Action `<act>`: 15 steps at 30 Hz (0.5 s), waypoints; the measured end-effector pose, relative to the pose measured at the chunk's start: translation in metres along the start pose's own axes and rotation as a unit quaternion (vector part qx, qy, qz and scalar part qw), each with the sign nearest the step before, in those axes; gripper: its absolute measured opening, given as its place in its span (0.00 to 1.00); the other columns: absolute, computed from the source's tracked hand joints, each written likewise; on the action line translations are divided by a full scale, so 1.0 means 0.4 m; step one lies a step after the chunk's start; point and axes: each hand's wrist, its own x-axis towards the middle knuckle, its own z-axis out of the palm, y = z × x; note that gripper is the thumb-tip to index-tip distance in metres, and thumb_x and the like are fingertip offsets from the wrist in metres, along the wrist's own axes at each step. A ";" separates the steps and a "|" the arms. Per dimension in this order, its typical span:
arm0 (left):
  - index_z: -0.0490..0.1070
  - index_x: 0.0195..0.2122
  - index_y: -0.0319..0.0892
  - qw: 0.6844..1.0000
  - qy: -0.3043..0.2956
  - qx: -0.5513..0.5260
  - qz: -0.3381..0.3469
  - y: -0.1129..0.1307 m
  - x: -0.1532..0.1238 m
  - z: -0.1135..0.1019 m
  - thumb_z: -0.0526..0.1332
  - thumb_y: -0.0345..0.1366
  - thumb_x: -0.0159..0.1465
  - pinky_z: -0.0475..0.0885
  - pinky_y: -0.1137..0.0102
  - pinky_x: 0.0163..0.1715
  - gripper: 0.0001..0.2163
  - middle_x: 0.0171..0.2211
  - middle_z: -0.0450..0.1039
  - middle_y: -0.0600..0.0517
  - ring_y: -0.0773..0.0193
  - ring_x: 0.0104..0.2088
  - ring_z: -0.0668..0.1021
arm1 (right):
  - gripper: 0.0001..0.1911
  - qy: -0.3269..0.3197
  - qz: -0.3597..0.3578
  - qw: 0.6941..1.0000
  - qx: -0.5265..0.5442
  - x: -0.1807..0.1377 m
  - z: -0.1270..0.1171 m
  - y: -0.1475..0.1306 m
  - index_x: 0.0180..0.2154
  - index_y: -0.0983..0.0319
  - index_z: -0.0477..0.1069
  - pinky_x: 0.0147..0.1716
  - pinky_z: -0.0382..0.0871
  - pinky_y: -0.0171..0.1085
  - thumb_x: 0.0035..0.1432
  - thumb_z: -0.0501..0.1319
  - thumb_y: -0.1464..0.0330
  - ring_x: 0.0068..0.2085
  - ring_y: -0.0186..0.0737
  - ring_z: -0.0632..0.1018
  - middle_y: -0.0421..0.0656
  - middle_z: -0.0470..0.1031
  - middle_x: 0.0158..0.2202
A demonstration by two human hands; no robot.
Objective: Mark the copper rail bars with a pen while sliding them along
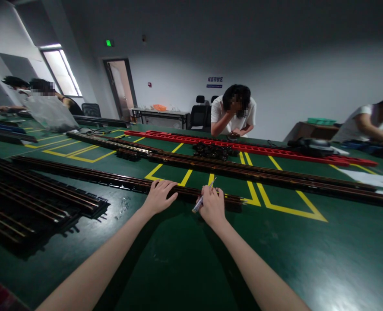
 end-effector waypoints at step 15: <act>0.69 0.48 0.43 1.000 0.007 0.014 -0.013 -0.004 0.002 0.005 0.49 0.44 0.66 0.56 0.53 0.55 0.16 0.47 0.73 0.47 0.54 0.50 0.71 | 0.21 0.005 -0.001 0.999 0.040 -0.011 -0.016 0.002 0.45 0.66 0.62 0.49 0.58 0.50 0.47 0.55 0.76 0.42 0.52 0.74 0.49 0.74 0.35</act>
